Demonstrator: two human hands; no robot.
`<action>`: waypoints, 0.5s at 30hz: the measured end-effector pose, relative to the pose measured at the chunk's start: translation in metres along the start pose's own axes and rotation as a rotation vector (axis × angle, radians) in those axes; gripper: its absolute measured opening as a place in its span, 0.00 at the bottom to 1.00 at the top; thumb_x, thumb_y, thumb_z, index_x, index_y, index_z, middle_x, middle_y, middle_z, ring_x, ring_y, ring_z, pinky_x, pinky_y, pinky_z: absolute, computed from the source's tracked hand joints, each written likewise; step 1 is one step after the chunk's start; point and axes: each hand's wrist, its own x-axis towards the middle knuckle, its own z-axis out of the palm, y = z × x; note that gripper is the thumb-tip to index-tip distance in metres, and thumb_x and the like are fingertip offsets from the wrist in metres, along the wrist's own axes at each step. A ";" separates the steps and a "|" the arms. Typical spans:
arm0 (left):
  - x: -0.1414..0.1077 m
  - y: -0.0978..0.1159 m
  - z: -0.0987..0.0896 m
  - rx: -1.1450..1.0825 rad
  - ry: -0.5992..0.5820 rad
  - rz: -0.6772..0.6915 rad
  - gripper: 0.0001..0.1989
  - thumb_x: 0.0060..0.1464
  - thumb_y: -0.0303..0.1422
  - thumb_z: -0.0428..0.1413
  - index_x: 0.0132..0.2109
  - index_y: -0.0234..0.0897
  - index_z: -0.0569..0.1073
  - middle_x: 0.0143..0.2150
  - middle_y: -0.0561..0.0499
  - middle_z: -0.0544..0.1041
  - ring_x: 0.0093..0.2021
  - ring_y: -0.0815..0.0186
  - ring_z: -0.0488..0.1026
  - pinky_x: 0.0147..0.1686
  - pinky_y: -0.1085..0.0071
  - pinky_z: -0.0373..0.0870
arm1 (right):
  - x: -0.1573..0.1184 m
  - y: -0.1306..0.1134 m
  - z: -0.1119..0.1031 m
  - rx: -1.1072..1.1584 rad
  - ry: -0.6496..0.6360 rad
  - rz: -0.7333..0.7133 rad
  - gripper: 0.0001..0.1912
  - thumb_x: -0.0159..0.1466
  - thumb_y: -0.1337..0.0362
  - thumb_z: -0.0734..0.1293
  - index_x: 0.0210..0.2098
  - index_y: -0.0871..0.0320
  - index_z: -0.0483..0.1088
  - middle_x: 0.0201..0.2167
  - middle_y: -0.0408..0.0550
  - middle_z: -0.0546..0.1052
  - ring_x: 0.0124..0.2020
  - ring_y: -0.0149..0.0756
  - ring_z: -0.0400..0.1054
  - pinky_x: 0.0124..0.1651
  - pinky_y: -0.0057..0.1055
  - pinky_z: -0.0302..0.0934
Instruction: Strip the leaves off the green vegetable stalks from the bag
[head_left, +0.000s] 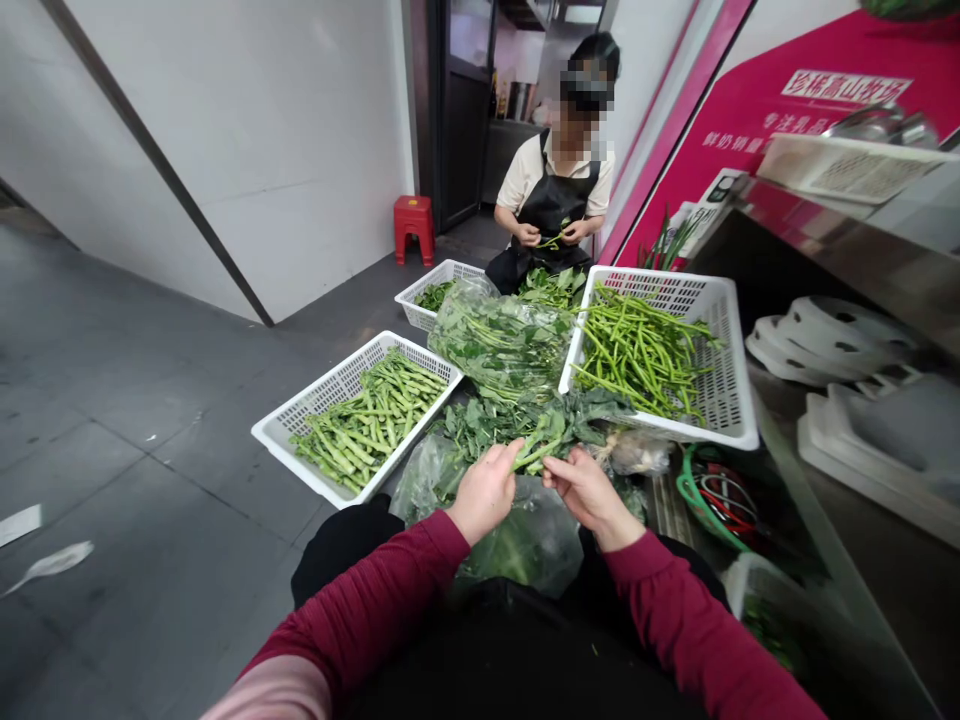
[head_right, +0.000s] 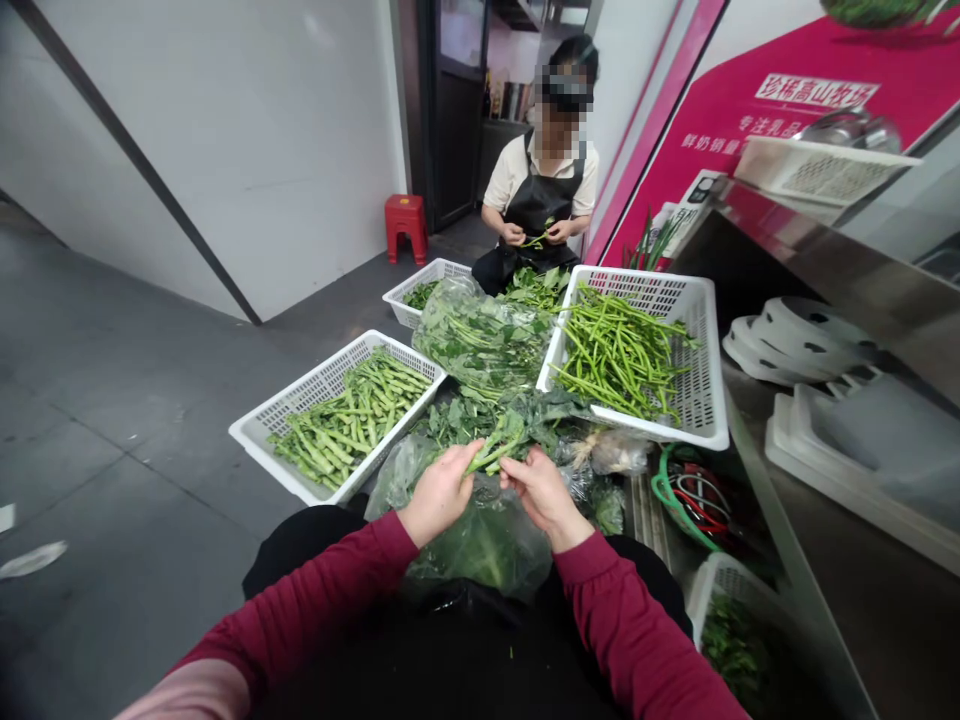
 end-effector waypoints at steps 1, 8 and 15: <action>0.000 0.002 -0.001 0.039 0.001 0.008 0.28 0.49 0.20 0.44 0.58 0.41 0.56 0.46 0.47 0.67 0.46 0.63 0.65 0.47 0.66 0.64 | 0.000 0.000 0.002 0.004 0.042 0.006 0.16 0.47 0.65 0.73 0.28 0.60 0.62 0.21 0.39 0.69 0.21 0.26 0.63 0.23 0.22 0.59; 0.004 0.002 -0.002 -0.240 -0.001 -0.113 0.28 0.46 0.27 0.51 0.56 0.38 0.58 0.45 0.46 0.68 0.43 0.64 0.67 0.45 0.66 0.65 | 0.008 0.005 0.016 -0.001 0.391 -0.118 0.21 0.41 0.60 0.74 0.27 0.61 0.61 0.21 0.40 0.70 0.16 0.24 0.60 0.17 0.22 0.55; 0.003 -0.002 0.015 -0.523 -0.210 -0.458 0.19 0.51 0.34 0.47 0.50 0.32 0.63 0.30 0.49 0.73 0.19 0.72 0.66 0.22 0.72 0.66 | 0.015 0.011 0.020 0.134 0.498 -0.165 0.16 0.41 0.64 0.72 0.22 0.60 0.58 0.17 0.38 0.67 0.16 0.23 0.57 0.16 0.21 0.51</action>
